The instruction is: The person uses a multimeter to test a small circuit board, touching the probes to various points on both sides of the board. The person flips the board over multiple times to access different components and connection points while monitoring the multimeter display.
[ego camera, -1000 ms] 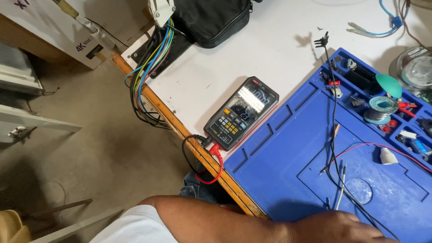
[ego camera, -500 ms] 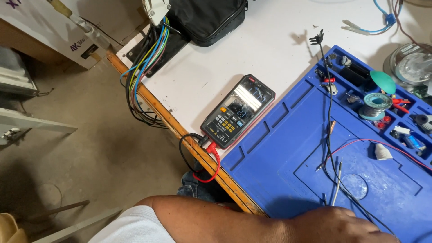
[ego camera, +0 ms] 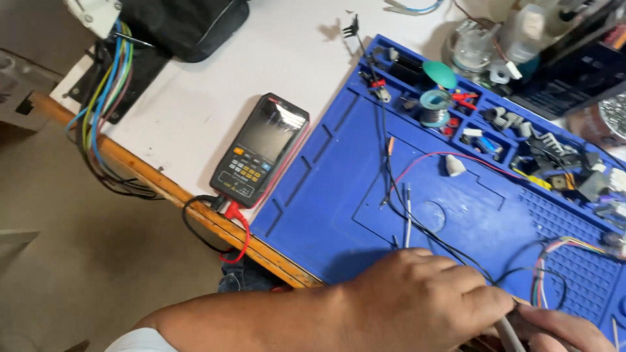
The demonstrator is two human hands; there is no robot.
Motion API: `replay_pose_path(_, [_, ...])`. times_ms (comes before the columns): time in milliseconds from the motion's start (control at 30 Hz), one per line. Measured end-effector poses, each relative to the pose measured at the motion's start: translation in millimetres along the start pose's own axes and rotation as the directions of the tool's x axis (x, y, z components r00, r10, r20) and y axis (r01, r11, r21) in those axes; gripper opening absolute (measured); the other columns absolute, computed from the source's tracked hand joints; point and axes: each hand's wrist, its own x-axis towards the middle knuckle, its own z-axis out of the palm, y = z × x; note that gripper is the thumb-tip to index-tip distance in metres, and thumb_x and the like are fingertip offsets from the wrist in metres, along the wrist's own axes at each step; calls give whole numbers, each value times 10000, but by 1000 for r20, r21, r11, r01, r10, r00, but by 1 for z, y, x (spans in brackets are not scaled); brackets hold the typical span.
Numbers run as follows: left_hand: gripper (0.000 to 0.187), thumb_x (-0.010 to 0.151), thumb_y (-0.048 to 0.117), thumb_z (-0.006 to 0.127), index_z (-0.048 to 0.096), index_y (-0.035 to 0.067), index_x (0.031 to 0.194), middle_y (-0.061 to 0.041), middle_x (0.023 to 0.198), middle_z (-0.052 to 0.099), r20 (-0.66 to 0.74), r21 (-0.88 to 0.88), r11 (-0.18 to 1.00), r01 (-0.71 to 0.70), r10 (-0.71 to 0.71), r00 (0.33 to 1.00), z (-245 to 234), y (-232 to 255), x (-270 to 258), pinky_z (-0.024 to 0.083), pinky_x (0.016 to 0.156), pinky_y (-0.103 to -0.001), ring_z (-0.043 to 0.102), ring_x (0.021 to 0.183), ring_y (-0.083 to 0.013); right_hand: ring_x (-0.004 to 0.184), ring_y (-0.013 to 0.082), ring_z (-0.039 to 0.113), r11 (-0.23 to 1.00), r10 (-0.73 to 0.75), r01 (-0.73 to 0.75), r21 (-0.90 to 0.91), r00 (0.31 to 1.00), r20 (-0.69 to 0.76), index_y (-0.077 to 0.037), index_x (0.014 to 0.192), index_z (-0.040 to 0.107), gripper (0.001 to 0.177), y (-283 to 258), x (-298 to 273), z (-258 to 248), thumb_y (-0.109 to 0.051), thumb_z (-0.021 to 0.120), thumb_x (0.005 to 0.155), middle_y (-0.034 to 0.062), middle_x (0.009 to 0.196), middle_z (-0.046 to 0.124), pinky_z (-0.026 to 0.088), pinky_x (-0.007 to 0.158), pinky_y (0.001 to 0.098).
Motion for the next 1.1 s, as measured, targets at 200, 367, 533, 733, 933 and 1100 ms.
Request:
replay_pose_path(200, [163,1271,322,703,723,163,1298,-2,910,701,-106,53,995,-79,85,991,-3,2,0,590,704,-486,763,802,-262,868,241,726,969,-143,200,147,933,-330,113,1342,757,420,-32,-33,61,-250,553,1287,241,1090,792,547,825,312])
replay_pose_path(367, [229,1243,370,719,679,176,1358,-9,994,812,-146,-50,994,-94,86,986,-8,-1,1,617,732,-471,835,848,-294,944,263,776,972,-147,205,116,913,-379,88,1424,714,492,-53,-40,51,-352,524,1313,237,1165,791,603,908,326])
replay_pose_path(533, [392,1252,420,509,699,128,1432,-96,1100,884,-147,-398,908,131,-204,968,-39,5,1,726,751,-357,887,888,-212,931,330,828,823,-437,553,129,763,-477,105,1449,638,404,-39,-29,46,-267,559,1312,288,1099,781,627,990,388])
replay_pose_path(733, [256,1148,312,648,756,160,1322,-72,1159,914,-232,-583,768,265,-470,852,-45,2,3,732,928,-325,912,1003,-173,1120,338,854,788,-452,587,185,756,-473,47,1444,651,152,-42,-39,28,-8,634,1304,246,1339,780,738,1070,404])
replay_pose_path(933, [168,1150,277,751,788,191,1289,38,1141,886,-219,-305,916,261,-334,917,-75,22,-58,633,909,-286,818,1004,-87,1212,274,828,910,-387,414,-26,826,-410,3,1411,765,202,-25,-94,9,-75,693,1239,179,1317,835,639,1100,368])
replay_pose_path(1100, [182,1139,263,784,778,178,1300,-7,1159,900,-183,-236,944,229,-275,944,-63,21,-78,646,864,-322,864,1030,-143,1239,308,810,917,-395,352,-190,869,-299,-53,1411,797,258,-5,-102,6,-199,764,1200,145,1352,843,624,1070,424])
